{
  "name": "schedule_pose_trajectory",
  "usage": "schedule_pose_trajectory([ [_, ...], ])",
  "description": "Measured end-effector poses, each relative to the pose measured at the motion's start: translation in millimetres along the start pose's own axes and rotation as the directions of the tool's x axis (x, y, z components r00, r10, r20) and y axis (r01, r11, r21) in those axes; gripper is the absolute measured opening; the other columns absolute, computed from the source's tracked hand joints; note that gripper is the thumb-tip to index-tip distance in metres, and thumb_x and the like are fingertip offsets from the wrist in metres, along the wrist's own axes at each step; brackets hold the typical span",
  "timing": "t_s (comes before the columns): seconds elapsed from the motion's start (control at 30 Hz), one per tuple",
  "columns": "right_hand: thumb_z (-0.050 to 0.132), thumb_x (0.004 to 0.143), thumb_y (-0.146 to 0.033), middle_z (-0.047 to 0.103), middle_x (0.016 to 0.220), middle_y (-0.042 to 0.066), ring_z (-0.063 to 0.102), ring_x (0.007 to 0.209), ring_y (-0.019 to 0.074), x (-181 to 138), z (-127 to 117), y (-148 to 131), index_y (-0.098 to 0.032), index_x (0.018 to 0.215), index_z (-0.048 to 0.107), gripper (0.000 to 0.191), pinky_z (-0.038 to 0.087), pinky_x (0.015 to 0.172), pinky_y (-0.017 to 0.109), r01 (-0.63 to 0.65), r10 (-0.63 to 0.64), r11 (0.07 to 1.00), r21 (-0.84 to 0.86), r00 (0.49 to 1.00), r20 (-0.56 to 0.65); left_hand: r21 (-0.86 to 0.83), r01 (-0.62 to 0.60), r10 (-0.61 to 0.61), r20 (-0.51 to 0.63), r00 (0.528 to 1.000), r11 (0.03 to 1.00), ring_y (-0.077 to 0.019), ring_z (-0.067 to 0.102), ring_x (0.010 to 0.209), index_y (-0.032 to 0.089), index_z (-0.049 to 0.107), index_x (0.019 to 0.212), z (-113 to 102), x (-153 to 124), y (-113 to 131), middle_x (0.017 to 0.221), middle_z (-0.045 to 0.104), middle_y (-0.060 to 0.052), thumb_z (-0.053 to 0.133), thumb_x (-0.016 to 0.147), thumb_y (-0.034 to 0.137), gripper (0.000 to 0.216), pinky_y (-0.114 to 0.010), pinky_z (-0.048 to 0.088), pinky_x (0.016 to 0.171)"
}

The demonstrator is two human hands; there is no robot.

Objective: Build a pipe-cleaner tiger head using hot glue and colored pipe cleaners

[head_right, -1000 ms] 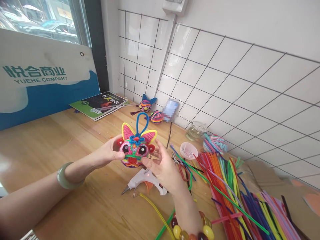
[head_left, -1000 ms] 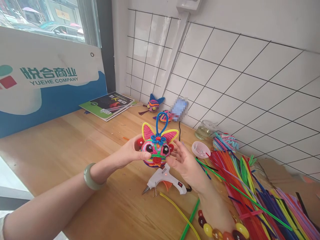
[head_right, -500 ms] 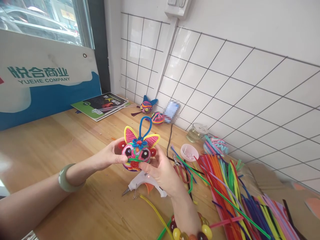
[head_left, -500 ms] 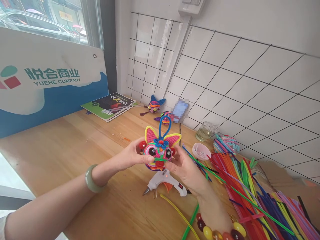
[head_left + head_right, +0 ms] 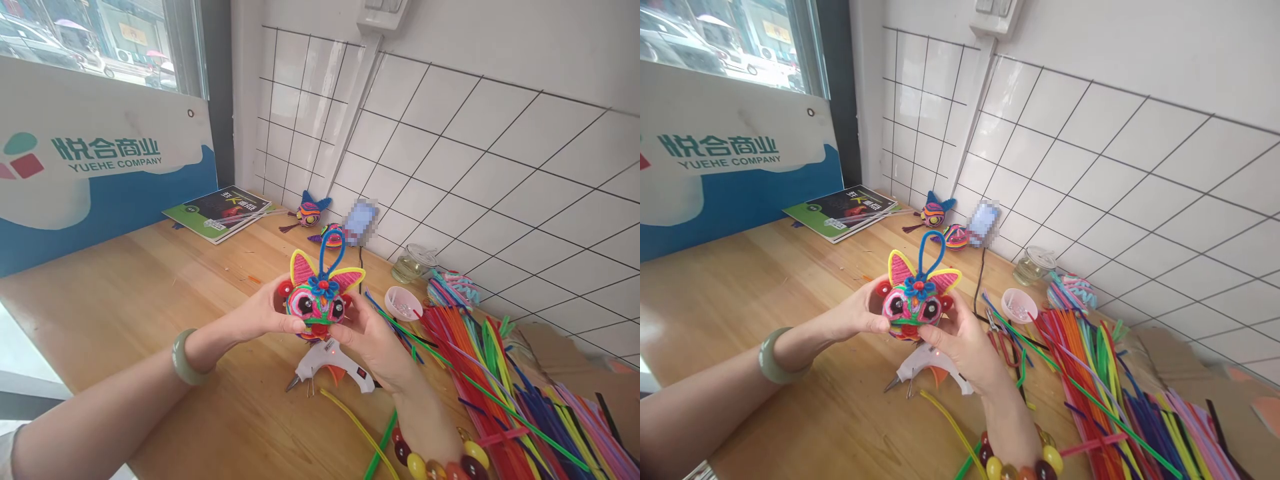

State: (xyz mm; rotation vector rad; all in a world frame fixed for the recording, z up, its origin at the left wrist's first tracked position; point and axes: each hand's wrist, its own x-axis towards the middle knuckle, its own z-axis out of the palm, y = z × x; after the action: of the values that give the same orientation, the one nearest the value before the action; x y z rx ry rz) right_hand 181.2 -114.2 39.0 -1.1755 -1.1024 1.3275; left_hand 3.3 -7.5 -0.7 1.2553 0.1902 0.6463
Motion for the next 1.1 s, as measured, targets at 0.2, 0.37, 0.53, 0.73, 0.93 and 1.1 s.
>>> schedule_pose_trajectory([
  [0.2,0.077,0.071,-0.038,0.062,0.118,0.007,0.060,0.109,0.0236,1.6,-0.1,0.8,-0.028,0.119,0.052,0.055,0.052,0.087,0.038,0.015,-0.016,1.000,-0.023,1.000,-0.025,0.006,-0.007,0.007,-0.002,1.000,1.000,-0.0274,0.063,0.100,0.018,0.053,0.116,3.8,2.3,2.3,0.116,0.065,-0.013,0.084,0.060,0.026,0.065,-0.034,0.053,0.078],
  [0.37,0.077,0.071,-0.037,0.063,0.120,0.007,0.062,0.108,0.0227,1.2,4.1,-0.9,-0.026,0.116,0.052,0.053,0.053,0.085,0.036,-0.009,0.011,1.000,0.029,0.999,-0.053,0.013,-0.036,0.036,-0.013,0.999,0.999,-0.0264,0.064,0.098,0.018,0.053,0.118,5.9,4.3,5.5,0.115,0.065,-0.013,0.082,0.063,0.026,0.062,-0.033,0.052,0.079],
  [0.53,0.075,0.072,-0.042,0.063,0.124,0.007,0.063,0.109,0.0236,1.9,6.8,-2.2,-0.026,0.114,0.053,0.050,0.052,0.089,0.039,-0.010,0.016,0.997,0.070,0.996,-0.088,-0.016,-0.071,0.071,-0.042,0.997,0.997,-0.0282,0.059,0.109,0.021,0.051,0.123,4.1,5.0,3.2,0.123,0.061,-0.013,0.081,0.064,0.027,0.067,-0.034,0.052,0.083],
  [0.73,0.075,0.071,-0.045,0.059,0.130,0.008,0.058,0.117,0.0262,4.6,11.3,-3.4,-0.026,0.113,0.054,0.051,0.052,0.091,0.041,-0.017,0.023,0.999,0.045,0.989,-0.148,-0.020,-0.067,0.063,-0.137,0.989,0.998,-0.0259,0.059,0.108,0.023,0.053,0.119,3.3,5.8,-3.4,0.121,0.063,-0.009,0.082,0.063,0.025,0.063,-0.034,0.050,0.084],
  [0.93,0.073,0.074,-0.040,0.060,0.129,0.008,0.060,0.114,0.0237,7.7,16.4,6.9,-0.027,0.127,0.044,0.062,0.049,0.097,0.041,0.029,-0.024,0.999,0.022,0.983,-0.180,-0.016,-0.037,0.034,-0.178,0.983,0.999,-0.0246,0.062,0.102,0.017,0.056,0.108,7.6,6.1,-5.9,0.113,0.066,-0.010,0.080,0.066,0.034,0.051,-0.033,0.051,0.083],
  [1.1,0.070,0.077,-0.036,0.061,0.128,0.007,0.060,0.116,0.0218,9.3,21.0,12.1,-0.025,0.127,0.044,0.058,0.046,0.101,0.039,0.067,-0.066,0.998,0.004,0.984,-0.164,0.028,-0.033,0.039,-0.237,0.971,0.999,-0.0224,0.063,0.097,0.017,0.056,0.107,7.2,6.1,-8.6,0.110,0.067,-0.009,0.078,0.068,0.036,0.049,-0.031,0.050,0.081],
])
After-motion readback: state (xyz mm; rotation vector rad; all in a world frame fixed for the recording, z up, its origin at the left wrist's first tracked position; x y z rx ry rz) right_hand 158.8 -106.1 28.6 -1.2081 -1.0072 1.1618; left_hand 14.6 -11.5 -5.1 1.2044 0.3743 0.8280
